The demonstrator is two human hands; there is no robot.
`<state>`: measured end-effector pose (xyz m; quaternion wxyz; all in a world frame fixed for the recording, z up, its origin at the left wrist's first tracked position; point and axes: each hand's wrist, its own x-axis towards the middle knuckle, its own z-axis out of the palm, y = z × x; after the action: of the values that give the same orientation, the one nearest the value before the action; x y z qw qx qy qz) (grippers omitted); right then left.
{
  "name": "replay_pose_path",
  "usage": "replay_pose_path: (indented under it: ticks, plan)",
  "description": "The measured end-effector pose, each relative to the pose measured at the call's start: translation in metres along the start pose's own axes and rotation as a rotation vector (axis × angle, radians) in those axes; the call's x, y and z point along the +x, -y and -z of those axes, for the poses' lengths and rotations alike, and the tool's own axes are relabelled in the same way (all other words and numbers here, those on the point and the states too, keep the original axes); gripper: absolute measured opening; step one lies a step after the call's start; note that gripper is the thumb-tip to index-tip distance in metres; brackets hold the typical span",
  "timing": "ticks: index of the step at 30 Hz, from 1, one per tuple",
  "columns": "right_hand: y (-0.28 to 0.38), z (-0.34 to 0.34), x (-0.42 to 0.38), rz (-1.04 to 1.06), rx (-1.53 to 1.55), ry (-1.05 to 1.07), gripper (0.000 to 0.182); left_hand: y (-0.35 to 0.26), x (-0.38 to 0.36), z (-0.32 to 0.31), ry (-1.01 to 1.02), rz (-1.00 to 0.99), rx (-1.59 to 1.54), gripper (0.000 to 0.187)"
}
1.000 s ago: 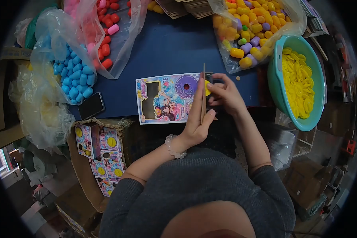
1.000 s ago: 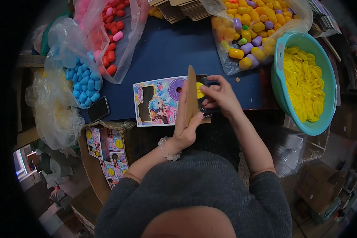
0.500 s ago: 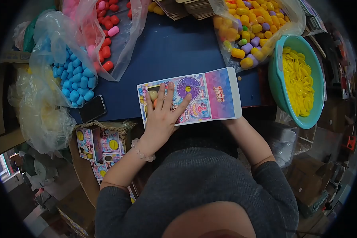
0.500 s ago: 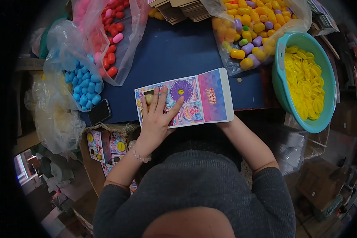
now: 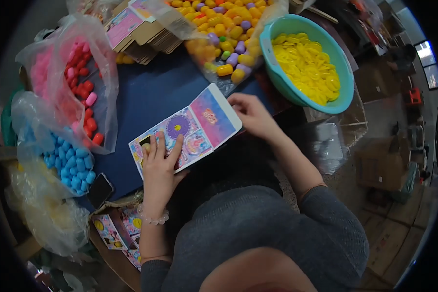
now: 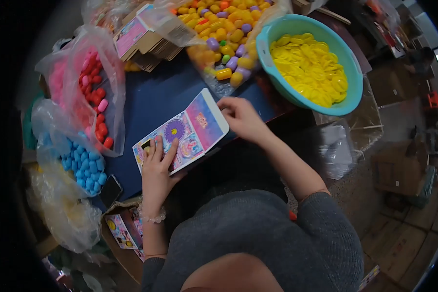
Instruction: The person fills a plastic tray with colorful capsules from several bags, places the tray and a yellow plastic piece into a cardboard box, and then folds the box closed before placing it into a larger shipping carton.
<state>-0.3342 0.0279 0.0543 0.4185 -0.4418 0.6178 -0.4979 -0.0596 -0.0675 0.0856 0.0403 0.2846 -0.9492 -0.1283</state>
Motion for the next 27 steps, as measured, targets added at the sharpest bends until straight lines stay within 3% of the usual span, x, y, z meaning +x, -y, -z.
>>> replay_pose_path:
  ticks: [1, 2, 3, 4, 6, 7, 9, 13, 15, 16, 18, 21, 23, 25, 27]
  plan:
    - [0.043, 0.02, -0.014, -0.046, -0.08, -0.193, 0.014, 0.0, 0.004, 0.001, -0.009, -0.025, -0.013, 0.093]
    - [0.045, 0.051, -0.015, 0.112, -0.227, -0.384, 0.015, 0.001, 0.007, 0.003, 0.004, -0.015, -0.013, 0.093]
    - [0.06, 0.086, -0.015, 0.031, -0.523, -0.486, 0.018, 0.001, 0.007, 0.005, 0.022, 0.001, -0.01, 0.094]
    - [0.054, 0.128, -0.007, -0.03, -0.835, -0.476, 0.02, -0.001, 0.009, 0.007, 0.018, -0.002, -0.008, 0.094]
    - [0.024, 0.184, 0.012, -0.006, -1.174, -0.369, 0.021, -0.004, 0.013, 0.006, 0.013, 0.006, -0.013, 0.093]
    - [0.016, 0.191, 0.019, 0.003, -1.178, -0.368, 0.021, -0.005, 0.014, 0.006, 0.012, 0.017, -0.013, 0.093]
    - [0.004, 0.198, 0.036, -0.105, -0.918, -0.151, 0.023, -0.006, 0.015, 0.006, 0.006, 0.02, -0.006, 0.093]
    - [-0.021, 0.21, 0.057, -0.026, -0.933, -0.052, 0.023, -0.008, 0.011, 0.001, -0.025, 0.029, 0.005, 0.096]
    - [-0.008, 0.201, 0.058, -0.388, -0.848, -0.135, 0.023, -0.009, 0.009, 0.0, -0.022, 0.051, 0.009, 0.095]
    - [-0.013, 0.2, 0.062, -0.379, -0.841, -0.113, 0.023, -0.009, 0.009, 0.0, -0.022, 0.041, 0.008, 0.094]
    - [-0.02, 0.206, 0.067, -0.32, -1.33, -0.081, 0.025, -0.006, 0.009, -0.002, -0.027, 0.023, -0.005, 0.093]
    - [-0.017, 0.212, 0.068, -0.328, -1.3, -0.083, 0.024, -0.005, 0.009, 0.0, -0.027, 0.023, -0.012, 0.089]
    - [0.029, 0.2, 0.061, -0.187, -1.269, -0.242, 0.023, 0.003, 0.01, -0.001, -0.037, 0.046, -0.036, 0.086]
    - [0.067, 0.188, 0.059, 0.08, -0.734, -0.28, 0.023, 0.009, 0.013, 0.003, -0.042, -0.002, -0.098, 0.084]
    - [0.115, 0.106, 0.055, 0.294, -0.483, -0.09, 0.022, 0.018, 0.019, 0.009, -0.015, -0.002, -0.157, 0.083]
